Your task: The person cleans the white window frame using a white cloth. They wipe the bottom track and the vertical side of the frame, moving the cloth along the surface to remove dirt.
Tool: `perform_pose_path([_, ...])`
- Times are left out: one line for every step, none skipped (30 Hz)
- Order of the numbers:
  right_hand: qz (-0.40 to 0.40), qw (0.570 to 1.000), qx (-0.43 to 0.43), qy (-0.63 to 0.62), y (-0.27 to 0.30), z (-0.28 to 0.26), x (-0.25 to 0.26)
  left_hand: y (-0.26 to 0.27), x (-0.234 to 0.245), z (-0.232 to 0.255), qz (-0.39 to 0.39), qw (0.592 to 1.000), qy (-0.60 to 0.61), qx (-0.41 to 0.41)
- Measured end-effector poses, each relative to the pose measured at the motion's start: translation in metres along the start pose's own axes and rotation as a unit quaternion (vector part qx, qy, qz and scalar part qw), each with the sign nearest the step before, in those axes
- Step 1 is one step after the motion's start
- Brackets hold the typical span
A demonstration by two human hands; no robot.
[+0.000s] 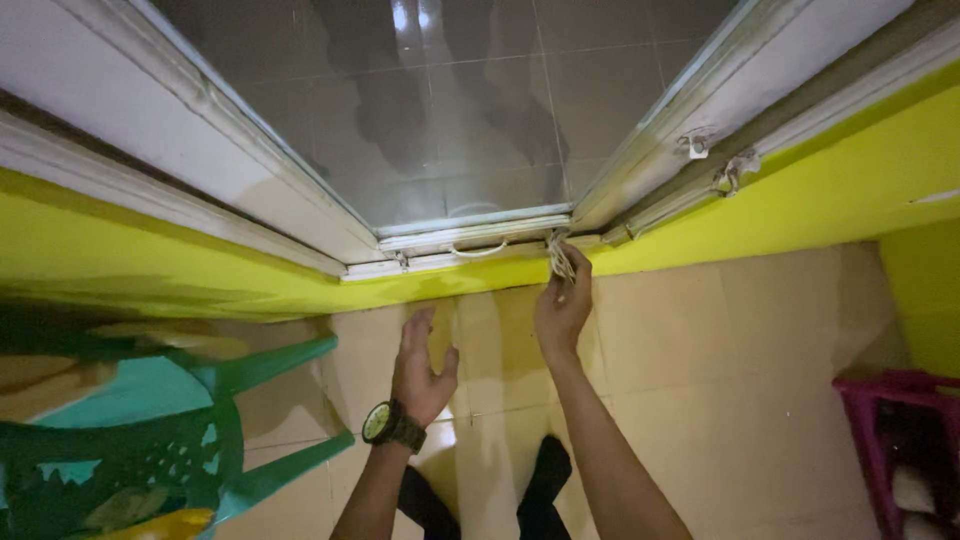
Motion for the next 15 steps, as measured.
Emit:
perform_pose_path([-0.005,1.000,0.001,0.014,-0.002,-0.005,0.004,0.000,-0.001,0.002,-0.004,1.000,0.000,0.008])
perform_pose_path([-0.010,1.000,0.003,0.028,-0.005,-0.009,0.010,0.000,-0.002,0.004,-0.007,1.000,0.001,0.015])
perform_pose_path([-0.017,0.999,0.004,0.044,-0.008,-0.013,0.014,0.001,-0.004,0.006,-0.012,1.000,0.003,0.023])
perform_pose_path([-0.017,0.999,-0.002,0.040,-0.010,-0.015,0.015,0.002,-0.004,0.007,-0.006,1.000,-0.006,0.010])
perform_pose_path([-0.017,0.999,-0.008,0.035,-0.013,-0.017,0.015,0.002,-0.005,0.008,0.000,1.000,-0.016,-0.004])
perform_pose_path([-0.017,0.999,-0.014,0.031,-0.016,-0.019,0.016,0.002,-0.005,0.009,0.006,1.000,-0.025,-0.018])
perform_pose_path([-0.024,0.999,-0.002,0.031,-0.015,-0.022,0.013,0.001,-0.005,0.010,0.012,0.999,-0.025,-0.025])
perform_pose_path([-0.031,0.999,0.009,0.031,-0.014,-0.026,0.009,0.001,-0.007,0.011,0.018,0.999,-0.025,-0.033])
perform_pose_path([-0.038,0.999,0.021,0.032,-0.012,-0.029,0.007,0.001,-0.008,0.013,0.023,0.999,-0.025,-0.041])
perform_pose_path([-0.059,0.995,0.059,0.053,-0.011,-0.032,0.010,0.003,-0.007,0.014,0.015,0.999,-0.020,-0.028])
perform_pose_path([-0.078,0.989,0.098,0.074,-0.010,-0.035,0.015,0.003,-0.006,0.015,0.007,1.000,-0.015,-0.017])
perform_pose_path([-0.097,0.981,0.138,0.095,-0.009,-0.038,0.018,0.003,-0.006,0.017,-0.001,1.000,-0.009,-0.006])
perform_pose_path([-0.110,0.972,0.144,0.148,-0.009,-0.041,0.022,0.002,-0.006,0.019,-0.002,1.000,-0.010,-0.010])
perform_pose_path([-0.123,0.960,0.150,0.201,-0.008,-0.044,0.027,0.002,-0.005,0.020,-0.002,1.000,-0.010,-0.013])
perform_pose_path([-0.138,0.945,0.155,0.251,-0.007,-0.047,0.029,0.003,-0.003,0.020,-0.002,1.000,-0.011,-0.014])
Point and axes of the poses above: each hand's wrist, its own y-axis away from the middle knuckle, its own x-axis out of the back of the hand, z = x × y, the point moved 1 cm from there along -y, towards the middle knuckle, and after that the axes turned 14 degrees about x, right-handed, at the moved point
